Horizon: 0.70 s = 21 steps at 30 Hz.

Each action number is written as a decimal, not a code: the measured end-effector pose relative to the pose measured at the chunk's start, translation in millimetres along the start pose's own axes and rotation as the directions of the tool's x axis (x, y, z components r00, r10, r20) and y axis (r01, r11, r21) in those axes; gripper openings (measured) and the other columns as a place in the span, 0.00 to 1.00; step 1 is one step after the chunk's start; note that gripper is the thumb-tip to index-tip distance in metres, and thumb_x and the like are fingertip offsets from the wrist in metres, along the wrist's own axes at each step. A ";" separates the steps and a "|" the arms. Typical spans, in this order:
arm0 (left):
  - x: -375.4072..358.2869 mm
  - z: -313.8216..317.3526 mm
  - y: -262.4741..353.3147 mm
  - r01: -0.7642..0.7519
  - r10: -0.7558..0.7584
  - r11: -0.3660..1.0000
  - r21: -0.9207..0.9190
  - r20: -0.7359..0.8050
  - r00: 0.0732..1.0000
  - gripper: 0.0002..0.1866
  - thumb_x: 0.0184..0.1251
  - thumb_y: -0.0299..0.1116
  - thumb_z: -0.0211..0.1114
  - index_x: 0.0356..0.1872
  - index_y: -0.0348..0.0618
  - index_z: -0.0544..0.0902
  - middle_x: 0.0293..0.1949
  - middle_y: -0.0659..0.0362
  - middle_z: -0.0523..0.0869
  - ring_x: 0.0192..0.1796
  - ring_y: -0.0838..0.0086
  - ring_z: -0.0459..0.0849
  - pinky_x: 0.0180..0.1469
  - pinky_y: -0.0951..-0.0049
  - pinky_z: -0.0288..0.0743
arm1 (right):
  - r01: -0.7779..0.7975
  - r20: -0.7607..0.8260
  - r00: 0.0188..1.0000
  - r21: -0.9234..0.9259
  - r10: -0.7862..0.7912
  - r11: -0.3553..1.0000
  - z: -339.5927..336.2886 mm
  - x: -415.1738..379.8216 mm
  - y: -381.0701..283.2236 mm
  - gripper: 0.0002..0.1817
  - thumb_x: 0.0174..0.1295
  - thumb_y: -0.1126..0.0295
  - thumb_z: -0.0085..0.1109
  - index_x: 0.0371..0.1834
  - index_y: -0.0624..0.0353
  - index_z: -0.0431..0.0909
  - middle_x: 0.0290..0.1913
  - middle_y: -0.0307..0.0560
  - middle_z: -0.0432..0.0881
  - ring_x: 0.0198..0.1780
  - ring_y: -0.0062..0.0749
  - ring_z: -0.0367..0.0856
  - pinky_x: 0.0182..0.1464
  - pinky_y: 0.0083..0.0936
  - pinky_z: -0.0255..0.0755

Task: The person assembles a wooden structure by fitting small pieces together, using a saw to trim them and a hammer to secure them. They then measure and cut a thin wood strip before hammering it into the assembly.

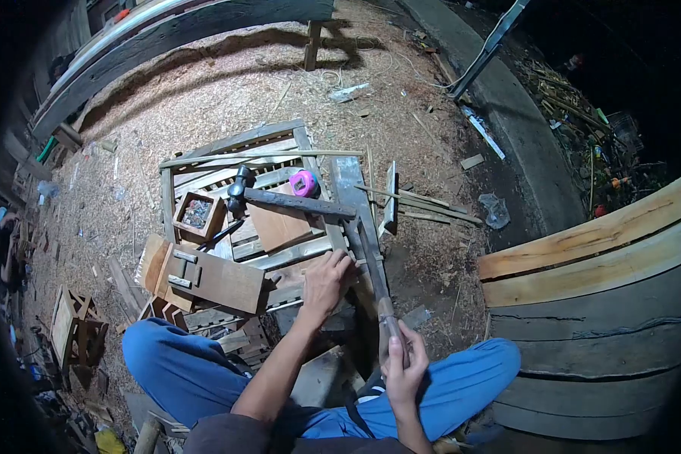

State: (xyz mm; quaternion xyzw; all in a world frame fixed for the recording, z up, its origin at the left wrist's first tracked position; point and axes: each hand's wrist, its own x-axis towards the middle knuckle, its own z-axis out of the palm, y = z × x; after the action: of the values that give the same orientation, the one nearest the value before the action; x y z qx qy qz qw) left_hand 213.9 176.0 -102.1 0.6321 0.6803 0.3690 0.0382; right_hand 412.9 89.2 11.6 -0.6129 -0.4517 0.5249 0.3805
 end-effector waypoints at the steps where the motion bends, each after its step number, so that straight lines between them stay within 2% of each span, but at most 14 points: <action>1: 0.0 0.3 -0.5 0.000 0.000 1.000 -0.004 0.003 1.000 0.11 0.69 0.40 0.70 0.40 0.43 0.83 0.42 0.56 0.82 0.45 0.58 0.86 0.45 0.57 0.78 | 0.008 0.017 1.000 0.038 -0.008 0.999 3.1 6.8 1.9 0.20 0.79 0.68 0.61 0.66 0.71 0.79 0.58 0.54 0.87 0.52 0.31 0.86 0.54 0.30 0.80; 2: 0.7 -0.1 -1.8 -0.008 0.008 1.000 0.002 0.015 1.000 0.11 0.66 0.38 0.71 0.41 0.43 0.83 0.42 0.56 0.81 0.45 0.59 0.85 0.44 0.58 0.79 | 0.006 0.016 1.000 0.038 -0.007 0.999 7.0 16.8 6.5 0.20 0.79 0.68 0.61 0.66 0.71 0.79 0.58 0.54 0.87 0.52 0.31 0.86 0.54 0.30 0.80; 4: -0.6 -1.1 -2.2 -0.020 0.020 1.000 0.012 0.027 0.999 0.11 0.64 0.36 0.72 0.43 0.44 0.83 0.41 0.56 0.80 0.46 0.60 0.84 0.44 0.59 0.79 | 0.166 0.025 0.986 -0.072 -0.165 0.983 15.1 31.6 14.8 0.20 0.79 0.67 0.61 0.66 0.70 0.79 0.57 0.53 0.87 0.49 0.30 0.85 0.52 0.30 0.80; 5: -0.1 -0.9 -2.0 -0.027 0.026 0.999 0.020 0.017 1.000 0.11 0.64 0.35 0.72 0.43 0.44 0.83 0.42 0.56 0.80 0.46 0.60 0.84 0.45 0.59 0.79 | 0.138 0.038 0.990 -0.040 -0.137 0.990 12.4 28.9 14.9 0.20 0.79 0.66 0.62 0.65 0.70 0.79 0.56 0.53 0.87 0.52 0.32 0.86 0.55 0.30 0.80; 6: 0.4 -0.2 -2.2 -0.027 0.027 0.999 0.026 0.005 1.000 0.11 0.63 0.34 0.72 0.43 0.44 0.83 0.42 0.56 0.80 0.46 0.59 0.84 0.45 0.59 0.80 | 0.194 0.026 0.981 -0.059 -0.193 0.979 7.5 24.5 20.2 0.20 0.79 0.66 0.61 0.65 0.70 0.80 0.57 0.53 0.87 0.53 0.32 0.86 0.55 0.30 0.80; 8: 0.3 -1.8 -2.1 -0.014 0.014 1.000 0.022 0.011 1.000 0.10 0.62 0.33 0.72 0.43 0.44 0.84 0.42 0.56 0.81 0.46 0.59 0.84 0.45 0.59 0.80 | 0.034 0.021 0.999 -0.007 -0.034 0.999 -4.4 6.3 12.8 0.20 0.79 0.66 0.61 0.65 0.70 0.79 0.57 0.52 0.87 0.53 0.31 0.85 0.56 0.29 0.79; 9: -0.1 -1.8 -0.1 -0.011 0.010 1.000 0.020 0.022 1.000 0.10 0.62 0.32 0.72 0.43 0.44 0.84 0.43 0.56 0.81 0.46 0.60 0.84 0.45 0.59 0.80 | 0.030 0.016 0.999 -0.015 -0.030 0.999 -4.8 8.2 14.7 0.20 0.79 0.66 0.61 0.65 0.70 0.79 0.57 0.52 0.87 0.53 0.31 0.85 0.56 0.29 0.79; 11: -0.4 -3.2 2.4 -0.001 0.000 1.000 0.006 0.035 0.999 0.09 0.62 0.32 0.71 0.42 0.44 0.84 0.42 0.56 0.82 0.46 0.59 0.85 0.45 0.58 0.80 | 0.150 0.001 0.989 -0.039 -0.150 0.988 3.2 16.7 18.7 0.19 0.80 0.67 0.61 0.65 0.70 0.79 0.55 0.50 0.86 0.50 0.27 0.84 0.53 0.27 0.79; 14: -0.4 -1.7 -0.5 -0.017 0.017 1.000 0.014 0.011 1.000 0.09 0.62 0.32 0.69 0.43 0.44 0.86 0.42 0.56 0.82 0.47 0.59 0.85 0.45 0.57 0.79 | 0.097 0.044 0.994 -0.001 -0.097 0.995 15.3 25.1 4.2 0.20 0.80 0.67 0.61 0.66 0.69 0.78 0.54 0.49 0.86 0.50 0.25 0.83 0.54 0.25 0.78; 15: 1.1 -3.0 -1.1 -0.036 0.037 0.999 0.022 -0.013 0.999 0.10 0.62 0.32 0.70 0.44 0.44 0.86 0.43 0.56 0.82 0.47 0.59 0.85 0.46 0.57 0.79 | 0.149 0.048 0.988 -0.052 -0.147 0.987 11.4 22.8 6.8 0.20 0.80 0.66 0.61 0.66 0.69 0.79 0.51 0.46 0.86 0.41 0.21 0.83 0.42 0.21 0.78; 16: 0.5 -3.9 -2.0 -0.028 0.029 0.999 0.021 -0.015 0.999 0.10 0.62 0.32 0.70 0.44 0.44 0.86 0.43 0.56 0.82 0.47 0.59 0.85 0.46 0.57 0.79 | 0.148 0.054 0.988 -0.057 -0.145 0.987 6.1 16.6 7.3 0.20 0.80 0.66 0.61 0.66 0.69 0.79 0.51 0.46 0.86 0.41 0.21 0.83 0.42 0.21 0.78; 18: -0.2 -2.4 -0.1 -0.093 0.093 0.996 -0.009 0.017 0.996 0.12 0.61 0.32 0.70 0.46 0.45 0.88 0.44 0.57 0.83 0.48 0.60 0.84 0.46 0.58 0.79 | 0.047 0.047 0.998 -0.017 -0.046 0.999 -5.7 3.8 2.0 0.19 0.80 0.66 0.61 0.65 0.68 0.79 0.47 0.44 0.86 0.32 0.16 0.78 0.30 0.18 0.72; 19: -2.7 1.5 0.7 -0.094 0.094 0.995 -0.017 0.022 0.995 0.12 0.61 0.32 0.70 0.46 0.45 0.88 0.44 0.57 0.83 0.48 0.60 0.84 0.46 0.58 0.79 | 0.077 0.004 0.997 0.009 -0.077 0.997 -0.7 5.1 3.9 0.18 0.80 0.66 0.61 0.65 0.66 0.79 0.42 0.39 0.85 0.25 0.13 0.72 0.23 0.17 0.63; 21: -1.5 6.7 -2.0 -0.097 0.097 0.995 -0.009 -0.008 0.995 0.13 0.59 0.31 0.74 0.45 0.45 0.87 0.43 0.57 0.81 0.47 0.61 0.82 0.48 0.61 0.79 | 0.064 0.024 0.998 0.026 -0.065 0.998 7.4 12.9 -1.6 0.19 0.80 0.65 0.61 0.65 0.66 0.79 0.41 0.38 0.84 0.25 0.13 0.72 0.24 0.17 0.63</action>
State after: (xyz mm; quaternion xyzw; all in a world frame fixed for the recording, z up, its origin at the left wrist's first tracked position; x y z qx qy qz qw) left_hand 216.0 177.9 -108.7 0.6627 0.6472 0.3762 0.0207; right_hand 405.9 101.9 8.1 -0.5864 -0.4692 0.5259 0.3993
